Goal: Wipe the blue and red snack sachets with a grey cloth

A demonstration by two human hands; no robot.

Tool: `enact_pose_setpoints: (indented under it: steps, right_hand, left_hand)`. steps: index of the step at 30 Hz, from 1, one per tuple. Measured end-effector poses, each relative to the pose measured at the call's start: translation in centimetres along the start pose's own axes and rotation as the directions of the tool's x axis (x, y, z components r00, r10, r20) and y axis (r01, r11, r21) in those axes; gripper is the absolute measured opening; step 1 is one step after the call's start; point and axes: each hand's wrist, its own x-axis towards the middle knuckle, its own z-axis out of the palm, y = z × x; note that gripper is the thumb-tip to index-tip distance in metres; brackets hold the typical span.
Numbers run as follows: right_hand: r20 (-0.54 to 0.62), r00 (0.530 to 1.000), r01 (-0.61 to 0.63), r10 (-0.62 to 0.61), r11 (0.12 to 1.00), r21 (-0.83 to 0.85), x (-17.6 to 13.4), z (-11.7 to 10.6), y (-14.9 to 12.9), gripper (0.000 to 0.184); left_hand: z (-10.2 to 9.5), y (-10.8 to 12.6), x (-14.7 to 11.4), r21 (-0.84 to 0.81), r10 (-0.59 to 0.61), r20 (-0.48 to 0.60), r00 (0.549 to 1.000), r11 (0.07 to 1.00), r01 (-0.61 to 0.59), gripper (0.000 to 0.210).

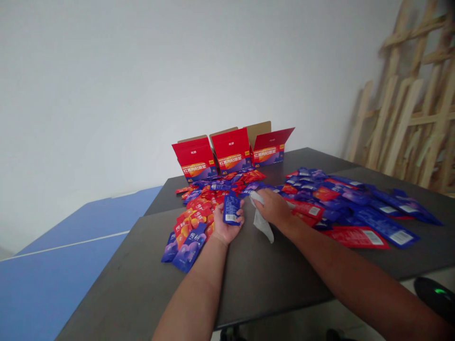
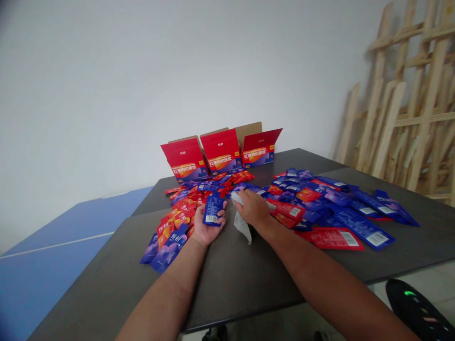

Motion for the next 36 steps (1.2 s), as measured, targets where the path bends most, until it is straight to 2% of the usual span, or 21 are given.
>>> enact_pose_setpoints:
  steps: [6, 11, 14, 19, 23, 25, 27, 32, 36]
  right_hand:
    - [-0.015, 0.999, 0.054, -0.052, 0.995, 0.087, -0.1, 0.1, 0.0, 0.024]
    - [-0.019, 0.996, 0.085, -0.083, 0.99, 0.113, -0.2, 0.2, -0.1, 0.024]
    - [-0.041, 0.995, 0.101, -0.096, 0.988, 0.12, -0.3, 0.3, -0.1, 0.024]
    - [-0.044, 0.971, 0.238, -0.234, 0.958, 0.162, -0.8, 0.3, -0.3, 0.026]
    - [0.111, 0.892, 0.411, -0.437, 0.89, 0.198, -1.2, 0.5, -0.9, 0.022]
    - [0.158, 0.863, 0.447, -0.481, 0.87, 0.208, -1.2, 0.8, -1.0, 0.02]
    - [0.168, 0.876, 0.422, -0.453, 0.886, 0.192, -1.1, 1.1, -0.9, 0.02]
    - [0.127, 0.964, 0.218, -0.235, 0.967, 0.134, -0.4, 1.4, 0.2, 0.025]
    - [0.084, 0.991, 0.089, -0.103, 0.985, 0.151, -0.1, 1.1, 0.6, 0.023]
  left_hand:
    - [-0.1, -0.3, 0.7, 0.067, 0.081, -0.129, 0.988, 0.995, -0.073, 0.029]
    - [-0.1, -0.7, 1.3, 0.136, 0.238, -0.271, 0.933, 0.969, -0.208, 0.018]
    - [-0.3, -0.7, 1.6, 0.139, 0.247, -0.325, 0.913, 0.967, -0.212, 0.013]
    - [-0.5, -0.4, 1.7, 0.154, 0.249, -0.293, 0.923, 0.965, -0.212, 0.018]
    - [-0.3, -0.7, 1.4, 0.187, 0.212, -0.196, 0.958, 0.967, -0.176, 0.023]
    - [-0.1, -1.1, 1.3, 0.221, 0.2, -0.162, 0.966, 0.962, -0.163, 0.025]
    - [0.0, -1.5, 1.2, 0.267, 0.208, -0.134, 0.969, 0.949, -0.167, 0.025]
    - [0.3, -2.3, 0.8, 0.345, 0.17, -0.039, 0.985, 0.927, -0.146, 0.028]
    - [0.5, -2.4, 0.5, 0.375, 0.105, -0.044, 0.994, 0.923, -0.081, 0.028]
